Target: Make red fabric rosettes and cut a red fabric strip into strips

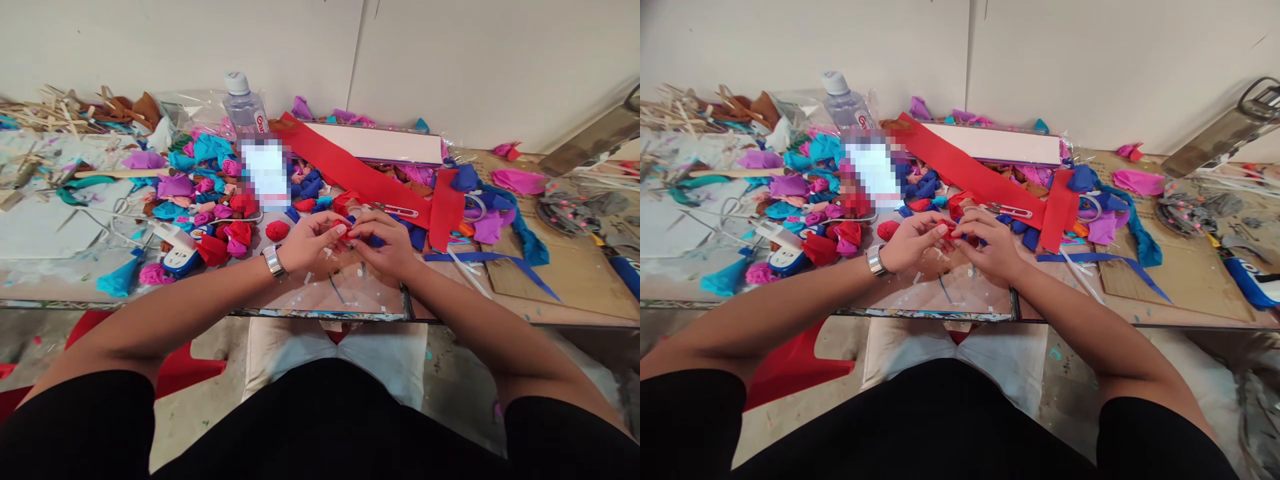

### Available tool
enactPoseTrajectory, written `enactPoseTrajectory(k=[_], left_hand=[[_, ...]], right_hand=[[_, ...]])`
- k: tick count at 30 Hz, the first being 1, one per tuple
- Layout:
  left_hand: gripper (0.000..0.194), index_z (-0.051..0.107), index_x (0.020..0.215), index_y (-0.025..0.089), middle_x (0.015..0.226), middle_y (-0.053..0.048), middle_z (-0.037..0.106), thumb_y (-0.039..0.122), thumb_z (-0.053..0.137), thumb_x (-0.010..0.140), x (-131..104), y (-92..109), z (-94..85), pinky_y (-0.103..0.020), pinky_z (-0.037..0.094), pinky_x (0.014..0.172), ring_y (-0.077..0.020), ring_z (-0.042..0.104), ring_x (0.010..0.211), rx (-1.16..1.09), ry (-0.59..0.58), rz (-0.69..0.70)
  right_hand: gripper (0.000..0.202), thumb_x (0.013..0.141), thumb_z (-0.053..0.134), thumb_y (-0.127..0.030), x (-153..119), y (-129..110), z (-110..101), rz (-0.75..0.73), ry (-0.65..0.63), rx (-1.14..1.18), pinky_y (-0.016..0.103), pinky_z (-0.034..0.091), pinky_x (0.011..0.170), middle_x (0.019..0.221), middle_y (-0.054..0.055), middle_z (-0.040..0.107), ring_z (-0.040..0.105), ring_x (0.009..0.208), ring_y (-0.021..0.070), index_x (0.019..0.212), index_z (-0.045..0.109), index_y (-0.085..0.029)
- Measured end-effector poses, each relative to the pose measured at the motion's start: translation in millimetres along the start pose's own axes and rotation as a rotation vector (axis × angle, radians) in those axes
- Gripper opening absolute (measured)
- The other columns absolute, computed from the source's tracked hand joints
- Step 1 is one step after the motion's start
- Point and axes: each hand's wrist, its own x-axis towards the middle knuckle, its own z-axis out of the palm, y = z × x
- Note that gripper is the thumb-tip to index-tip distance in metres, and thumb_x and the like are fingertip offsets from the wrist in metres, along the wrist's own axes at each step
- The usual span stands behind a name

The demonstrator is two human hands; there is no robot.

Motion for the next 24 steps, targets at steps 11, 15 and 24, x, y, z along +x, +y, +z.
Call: enactPoseTrajectory(k=[11,15,24], left_hand=[[0.053,0.072,0.114,0.015,0.091,-0.006,0.082,0.063,0.083,0.092,0.1,-1.5,1.4,-0.027,0.066,0.073,-0.0160,0.080,0.076,-0.029,-0.022,0.001],[0.052,0.070,0.115,0.016,0.088,-0.004,0.081,0.061,0.084,0.092,-0.2,-1.4,1.9,-0.026,0.065,0.072,-0.0148,0.078,0.074,-0.055,-0.034,-0.005],[0.051,0.069,0.118,0.018,0.102,-0.006,0.081,0.061,0.083,0.093,-0.8,-5.7,-0.4,-0.027,0.065,0.075,-0.0152,0.079,0.077,-0.094,-0.032,-0.035]], right_hand=[[0.011,0.103,0.073,-0.030,-0.2,1.1,1.9,-0.003,0.025,0.000,0.039,0.062,0.085,0.110,0.007,0.072,0.072,0.100,0.0222,0.112,0.080,-0.029],[0.018,0.100,0.078,-0.039,-2.2,-0.4,1.8,0.115,0.008,0.030,0.032,0.058,0.068,0.117,0.009,0.072,0.069,0.091,0.0202,0.112,0.077,-0.026],[0.014,0.107,0.066,-0.033,2.2,2.3,0.6,0.000,0.005,0.030,0.046,0.062,0.094,0.107,0.007,0.071,0.072,0.104,0.0238,0.105,0.079,-0.029]])
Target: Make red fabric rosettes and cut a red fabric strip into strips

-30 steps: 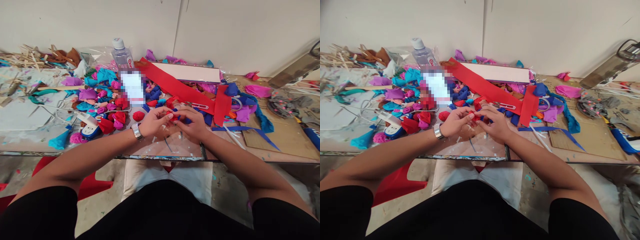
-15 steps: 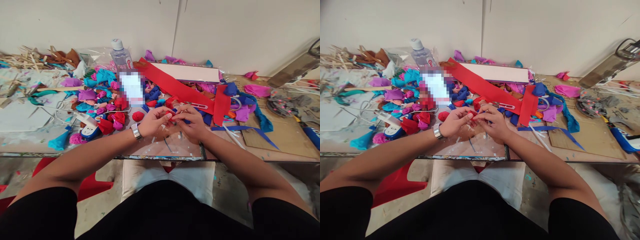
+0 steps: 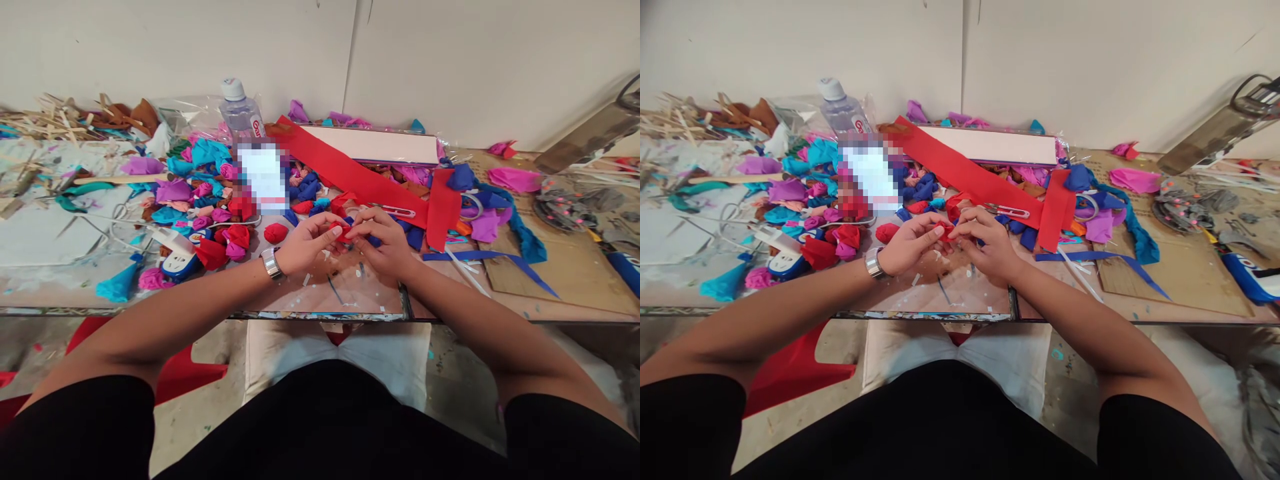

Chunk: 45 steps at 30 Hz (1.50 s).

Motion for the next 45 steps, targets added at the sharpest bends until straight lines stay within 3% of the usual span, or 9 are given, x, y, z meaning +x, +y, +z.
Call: enactPoseTrajectory(k=[10,13,17,22,25,32,35,39,45], left_hand=[[0.048,0.066,0.114,0.018,0.107,-0.005,0.077,0.055,0.087,0.091,0.4,-2.5,1.5,-0.028,0.063,0.073,-0.0147,0.077,0.079,-0.013,0.000,-0.028],[0.048,0.065,0.113,0.017,0.100,-0.003,0.076,0.055,0.087,0.091,0.8,-1.9,2.1,-0.028,0.063,0.070,-0.0142,0.077,0.073,-0.016,0.007,-0.027],[0.050,0.065,0.112,0.017,0.095,-0.002,0.077,0.055,0.088,0.089,1.2,-1.6,2.3,-0.027,0.062,0.068,-0.0139,0.077,0.070,-0.040,0.010,-0.037],[0.049,0.067,0.115,0.017,0.103,-0.005,0.079,0.052,0.090,0.089,1.2,-2.4,2.1,-0.028,0.066,0.073,-0.0147,0.079,0.076,-0.100,0.004,-0.062],[0.047,0.068,0.117,0.018,0.111,-0.007,0.080,0.050,0.089,0.089,0.7,-3.5,1.3,-0.029,0.067,0.077,-0.0153,0.080,0.083,-0.120,0.005,-0.067],[0.042,0.072,0.112,0.016,0.102,-0.005,0.080,0.047,0.090,0.089,0.8,-4.0,0.8,-0.027,0.065,0.080,-0.0135,0.077,0.082,-0.118,0.040,-0.026],[0.041,0.073,0.108,0.016,0.095,-0.003,0.077,0.048,0.090,0.089,1.4,-2.6,1.7,-0.025,0.063,0.073,-0.0114,0.074,0.074,-0.117,0.046,-0.011],[0.044,0.073,0.107,0.015,0.093,-0.002,0.077,0.051,0.090,0.089,1.2,0.5,2.3,-0.024,0.058,0.061,-0.0090,0.068,0.061,-0.056,0.036,-0.012],[0.050,0.074,0.109,0.015,0.092,-0.004,0.080,0.057,0.089,0.088,0.2,4.4,1.5,-0.024,0.057,0.060,-0.0088,0.066,0.059,0.009,0.035,-0.007]], right_hand=[[0.017,0.109,0.061,-0.031,0.0,3.4,-1.2,0.011,-0.023,0.027,0.047,0.061,0.100,0.108,0.008,0.071,0.071,0.110,0.0248,0.102,0.076,-0.027],[0.012,0.107,0.065,-0.030,-3.9,5.2,0.4,0.041,-0.028,0.037,0.039,0.062,0.086,0.115,0.008,0.071,0.071,0.098,0.0214,0.112,0.075,-0.026],[0.030,0.103,0.071,-0.034,-8.4,7.1,2.1,0.147,-0.026,0.101,0.031,0.058,0.066,0.125,0.009,0.071,0.064,0.071,0.0134,0.132,0.068,-0.027],[0.017,0.104,0.070,-0.031,-4.3,5.8,-0.3,0.041,-0.046,-0.016,0.042,0.063,0.091,0.120,0.010,0.073,0.072,0.107,0.0240,0.119,0.078,-0.028],[0.018,0.106,0.067,-0.031,-2.7,6.7,-0.4,0.001,-0.060,-0.032,0.046,0.062,0.100,0.118,0.009,0.074,0.072,0.113,0.0249,0.120,0.079,-0.029],[0.020,0.107,0.066,-0.036,-3.9,5.2,0.4,0.018,-0.065,-0.027,0.043,0.064,0.093,0.118,0.010,0.074,0.073,0.111,0.0244,0.120,0.078,-0.028],[0.015,0.105,0.069,-0.038,-2.7,2.1,-0.4,0.040,-0.053,-0.017,0.040,0.064,0.088,0.115,0.009,0.074,0.074,0.107,0.0239,0.113,0.077,-0.028],[0.014,0.105,0.070,-0.038,-0.9,0.7,-1.4,0.017,-0.062,-0.017,0.043,0.063,0.092,0.109,0.007,0.074,0.073,0.105,0.0239,0.104,0.078,-0.028],[0.015,0.106,0.069,-0.040,0.1,0.0,-2.2,0.028,-0.070,0.012,0.042,0.063,0.087,0.110,0.007,0.073,0.072,0.104,0.0235,0.106,0.078,-0.029]])
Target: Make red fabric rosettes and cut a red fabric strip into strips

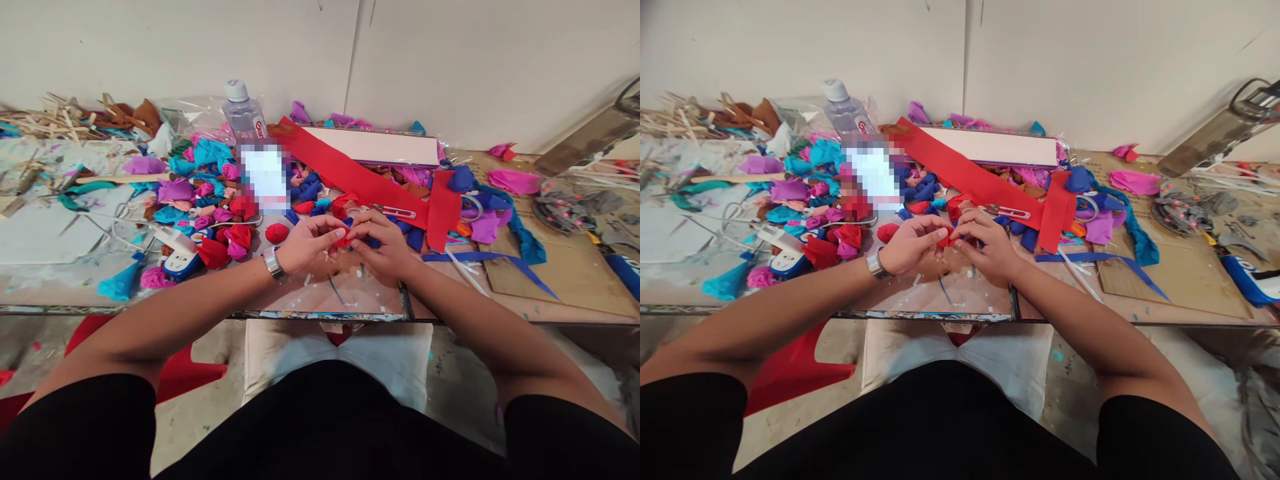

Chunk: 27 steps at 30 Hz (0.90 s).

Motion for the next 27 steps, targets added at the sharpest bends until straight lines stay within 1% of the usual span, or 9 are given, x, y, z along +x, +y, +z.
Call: enactPoseTrajectory(k=[5,8,12,15,18,21,23,27], left_hand=[[0.051,0.076,0.110,0.014,0.092,-0.005,0.080,0.059,0.087,0.089,0.2,1.0,-0.4,-0.023,0.058,0.063,-0.0094,0.069,0.061,0.048,-0.001,0.023],[0.051,0.077,0.112,0.014,0.094,-0.005,0.080,0.058,0.088,0.089,-0.1,0.0,-1.0,-0.024,0.060,0.065,-0.0100,0.070,0.063,0.048,-0.014,0.012],[0.051,0.076,0.117,0.015,0.101,-0.007,0.081,0.052,0.093,0.085,-0.5,-2.1,-1.7,-0.024,0.062,0.069,-0.0110,0.073,0.069,0.048,-0.029,0.007],[0.052,0.075,0.117,0.014,0.106,-0.008,0.082,0.046,0.097,0.082,-0.6,-2.3,-1.3,-0.024,0.063,0.071,-0.0107,0.074,0.072,0.038,-0.049,0.015],[0.048,0.075,0.114,0.014,0.106,-0.008,0.081,0.043,0.097,0.082,-0.5,-2.1,-0.7,-0.024,0.064,0.073,-0.0111,0.075,0.074,0.027,-0.055,0.017],[0.047,0.075,0.114,0.014,0.105,-0.007,0.081,0.043,0.095,0.084,-0.1,-3.1,-1.3,-0.025,0.064,0.073,-0.0113,0.075,0.073,0.039,-0.050,0.019],[0.048,0.075,0.116,0.014,0.105,-0.007,0.082,0.045,0.094,0.085,0.3,-4.4,-2.3,-0.026,0.064,0.073,-0.0113,0.075,0.071,0.041,-0.045,0.019],[0.050,0.075,0.119,0.015,0.106,-0.008,0.082,0.049,0.092,0.087,0.4,-5.5,-4.1,-0.027,0.063,0.073,-0.0119,0.074,0.071,0.052,-0.045,0.012]], right_hand=[[0.014,0.107,0.066,-0.036,1.8,-0.3,-0.5,-0.038,0.009,-0.004,0.043,0.061,0.091,0.105,0.006,0.072,0.071,0.101,0.0231,0.104,0.077,-0.028],[0.015,0.107,0.066,-0.036,1.9,0.3,-0.3,-0.030,0.016,-0.015,0.044,0.060,0.091,0.105,0.006,0.071,0.070,0.101,0.0233,0.102,0.077,-0.028],[0.016,0.107,0.066,-0.038,0.9,1.2,-0.1,-0.012,0.026,-0.022,0.045,0.060,0.091,0.106,0.007,0.070,0.070,0.101,0.0238,0.102,0.077,-0.027],[0.015,0.106,0.066,-0.035,0.4,0.7,-0.3,-0.022,0.029,-0.038,0.043,0.060,0.089,0.106,0.007,0.068,0.069,0.101,0.0233,0.101,0.077,-0.026],[0.009,0.104,0.071,-0.033,-0.1,-1.4,-0.3,-0.015,0.024,-0.037,0.039,0.059,0.083,0.107,0.007,0.068,0.068,0.098,0.0219,0.105,0.076,-0.026],[0.010,0.103,0.073,-0.034,-0.6,-3.4,-0.4,0.032,0.020,-0.026,0.036,0.058,0.075,0.113,0.007,0.070,0.068,0.091,0.0201,0.109,0.074,-0.026],[0.010,0.103,0.072,-0.034,-0.9,-3.7,-0.6,0.043,0.017,-0.020,0.036,0.058,0.076,0.113,0.007,0.070,0.068,0.093,0.0210,0.107,0.074,-0.026],[0.007,0.103,0.072,-0.032,-0.9,-2.0,-0.9,0.008,0.003,-0.007,0.040,0.060,0.084,0.112,0.008,0.067,0.069,0.104,0.0242,0.105,0.075,-0.026]])
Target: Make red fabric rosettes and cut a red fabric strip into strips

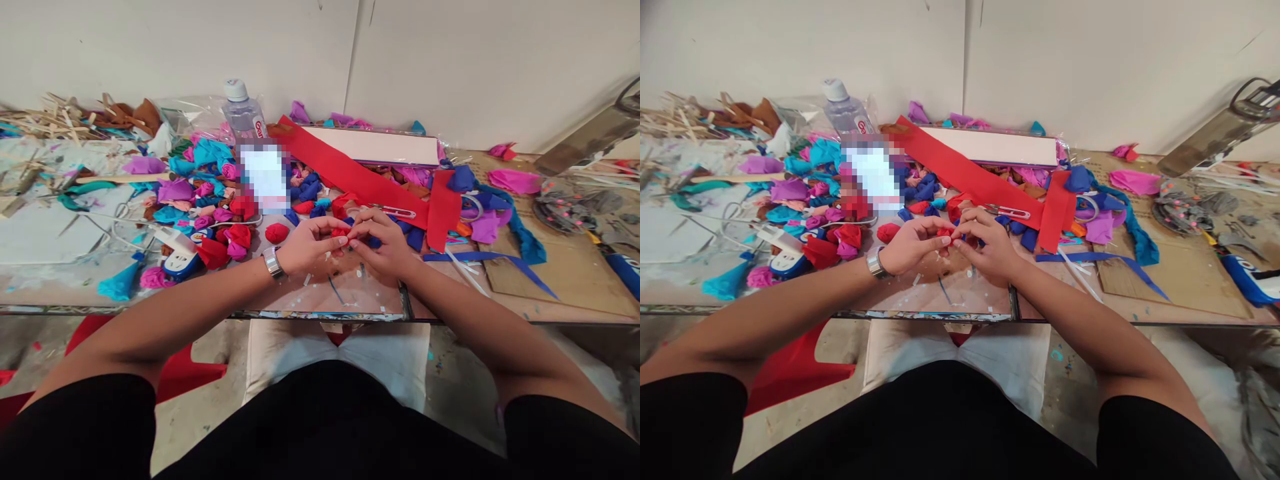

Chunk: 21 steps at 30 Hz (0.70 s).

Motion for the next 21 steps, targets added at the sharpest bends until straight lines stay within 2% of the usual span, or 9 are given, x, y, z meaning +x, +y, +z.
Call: enactPoseTrajectory(k=[4,8,13,15,18,21], left_hand=[[0.047,0.076,0.118,0.015,0.105,-0.008,0.082,0.050,0.089,0.089,-0.6,1.2,-0.3,-0.029,0.063,0.074,-0.0129,0.074,0.072,0.020,-0.001,0.002],[0.044,0.077,0.115,0.014,0.104,-0.008,0.081,0.045,0.091,0.087,-1.0,0.9,0.9,-0.029,0.063,0.074,-0.0133,0.074,0.073,0.051,-0.004,0.017],[0.044,0.077,0.114,0.014,0.108,-0.009,0.081,0.043,0.092,0.086,-0.8,0.9,2.2,-0.028,0.063,0.074,-0.0130,0.073,0.076,0.065,-0.010,0.023],[0.046,0.076,0.115,0.014,0.108,-0.009,0.081,0.044,0.093,0.085,-0.9,1.7,2.4,-0.028,0.063,0.075,-0.0129,0.073,0.076,0.061,-0.005,0.011],[0.047,0.076,0.117,0.014,0.106,-0.008,0.081,0.044,0.093,0.085,-1.2,2.6,2.5,-0.028,0.062,0.077,-0.0133,0.074,0.078,0.058,-0.011,-0.001],[0.045,0.076,0.115,0.015,0.105,-0.007,0.080,0.038,0.095,0.082,-1.2,2.3,2.7,-0.027,0.062,0.081,-0.0137,0.075,0.085,0.067,-0.018,0.031]], right_hand=[[0.005,0.103,0.070,-0.029,0.8,0.7,-0.6,-0.009,-0.017,0.022,0.044,0.059,0.089,0.111,0.008,0.066,0.067,0.105,0.0247,0.101,0.073,-0.026],[0.008,0.103,0.065,-0.029,1.1,-0.8,-1.7,-0.011,-0.060,0.026,0.046,0.058,0.091,0.110,0.008,0.065,0.066,0.106,0.0259,0.096,0.069,-0.024],[0.006,0.102,0.067,-0.029,0.1,-2.4,-1.1,0.019,-0.065,0.009,0.042,0.059,0.085,0.112,0.009,0.066,0.067,0.107,0.0259,0.098,0.069,-0.025],[0.005,0.101,0.070,-0.030,-0.7,-1.7,0.6,0.060,-0.044,0.015,0.037,0.058,0.076,0.115,0.009,0.066,0.067,0.100,0.0237,0.101,0.069,-0.025],[0.015,0.099,0.074,-0.031,-2.5,1.2,4.0,0.140,-0.018,0.078,0.033,0.053,0.064,0.116,0.008,0.066,0.063,0.077,0.0168,0.111,0.067,-0.025],[0.023,0.098,0.076,-0.034,-4.2,3.5,6.2,0.217,-0.011,0.161,0.033,0.051,0.063,0.108,0.004,0.066,0.061,0.069,0.0143,0.116,0.065,-0.026]])
